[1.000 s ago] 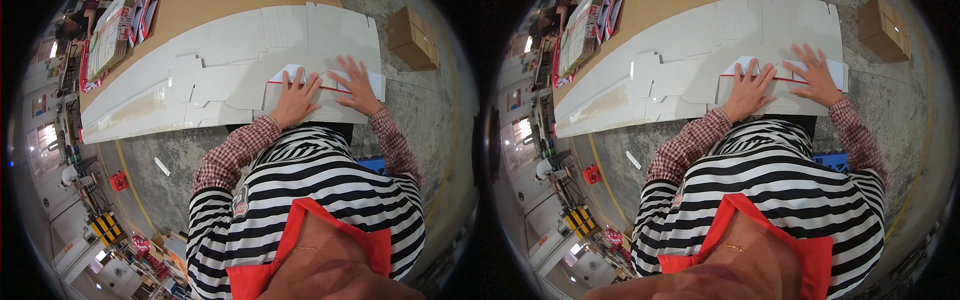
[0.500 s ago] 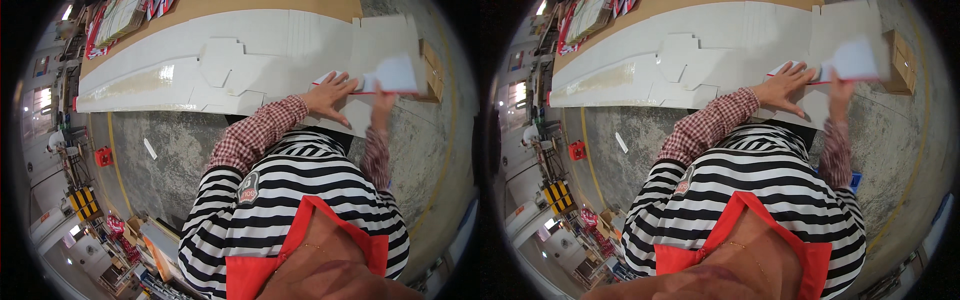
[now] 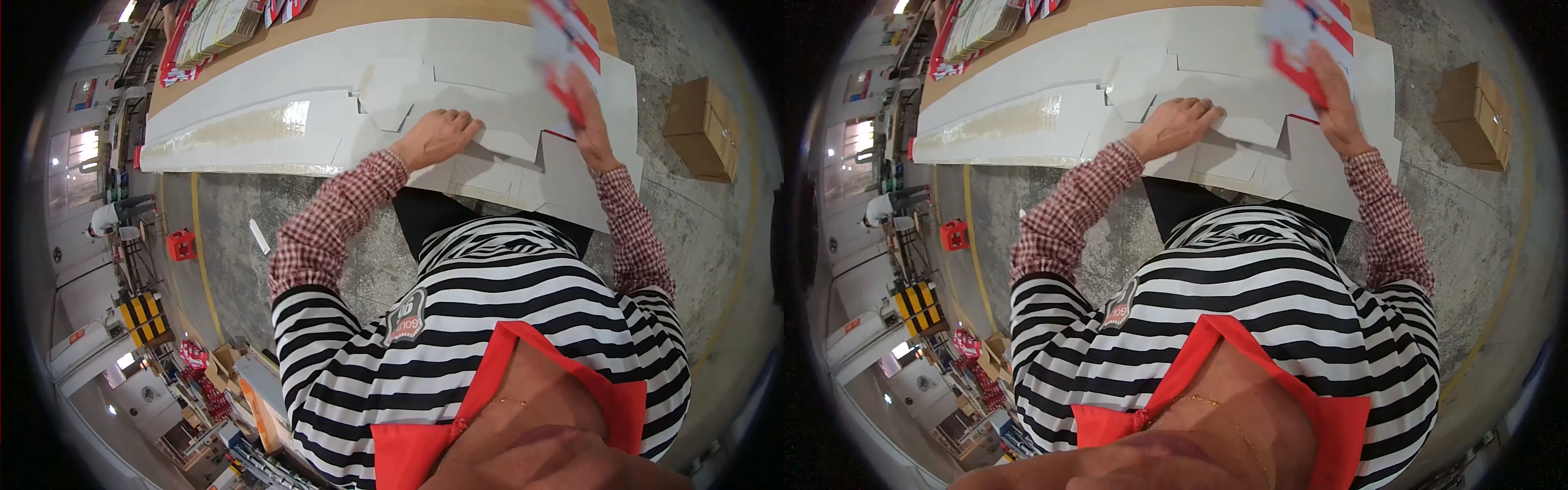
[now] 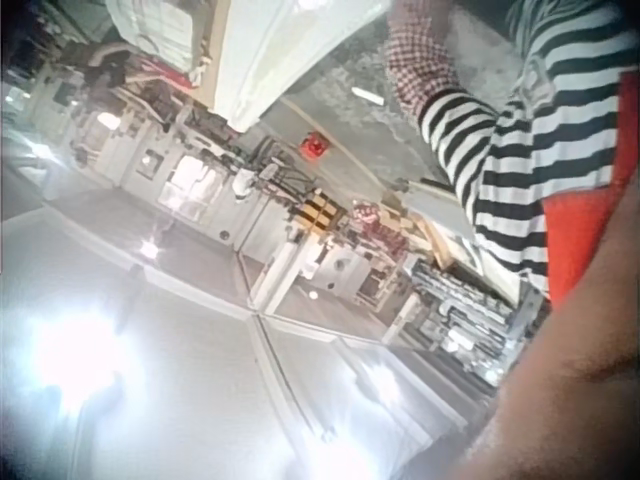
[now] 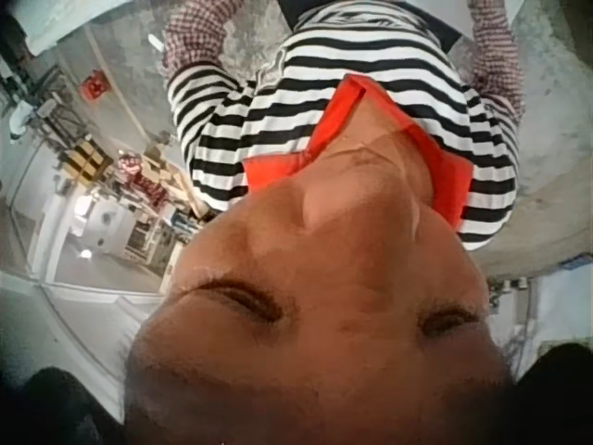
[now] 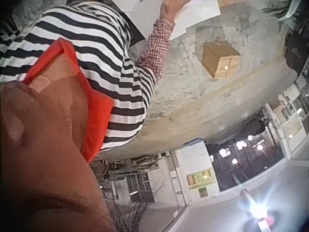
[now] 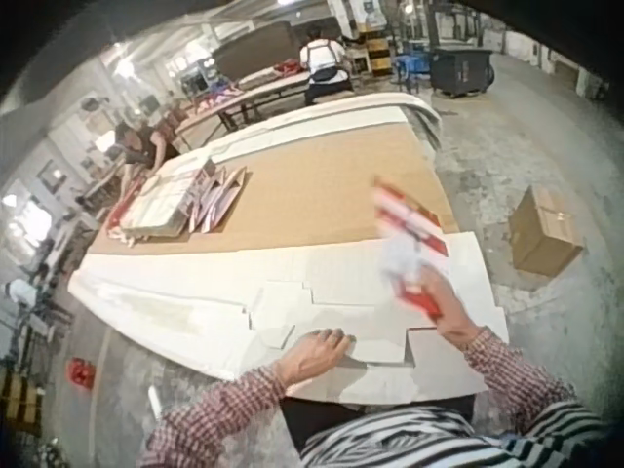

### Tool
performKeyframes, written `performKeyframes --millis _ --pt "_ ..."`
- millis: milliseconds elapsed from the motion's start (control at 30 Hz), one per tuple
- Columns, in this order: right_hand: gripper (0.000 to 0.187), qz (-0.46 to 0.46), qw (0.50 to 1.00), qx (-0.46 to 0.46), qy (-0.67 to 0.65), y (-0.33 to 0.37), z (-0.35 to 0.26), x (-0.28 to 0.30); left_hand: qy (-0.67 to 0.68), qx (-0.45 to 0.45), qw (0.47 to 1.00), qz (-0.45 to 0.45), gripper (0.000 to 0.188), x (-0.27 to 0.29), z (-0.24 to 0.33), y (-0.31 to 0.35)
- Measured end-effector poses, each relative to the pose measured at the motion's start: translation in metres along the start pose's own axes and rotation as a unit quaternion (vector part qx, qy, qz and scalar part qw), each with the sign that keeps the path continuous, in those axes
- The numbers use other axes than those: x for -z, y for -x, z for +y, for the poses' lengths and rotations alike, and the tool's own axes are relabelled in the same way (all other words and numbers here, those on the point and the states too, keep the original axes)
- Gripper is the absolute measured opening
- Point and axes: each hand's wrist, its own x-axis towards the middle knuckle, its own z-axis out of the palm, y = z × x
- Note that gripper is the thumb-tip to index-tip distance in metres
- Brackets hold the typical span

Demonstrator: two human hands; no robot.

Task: The person folds flat white cardboard pieces into small rectangular boxes on a workbench. They repeatedly pick up a flat piece, fold the side flaps inward, and then fold the top and bottom flaps to close the box. The finished boxes are stacked in a pile on the table.

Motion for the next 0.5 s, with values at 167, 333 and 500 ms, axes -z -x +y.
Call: performKeyframes --millis 167,333,500 --pt "0.071 0.106 0.992 -0.045 -0.051 0.016 0.003 0.0 0.177 0.002 0.979 -0.099 0.032 0.039 -0.057 -0.064" --pt "0.061 -0.11 0.958 0.004 0.266 0.002 -0.008 -0.022 0.305 0.108 0.934 -0.153 0.051 0.046 -0.097 -0.096" --pt "0.053 -0.1 0.955 0.0 0.28 0.011 0.0 -0.025 0.452 0.25 0.854 -0.061 0.044 0.02 -0.141 -0.023"
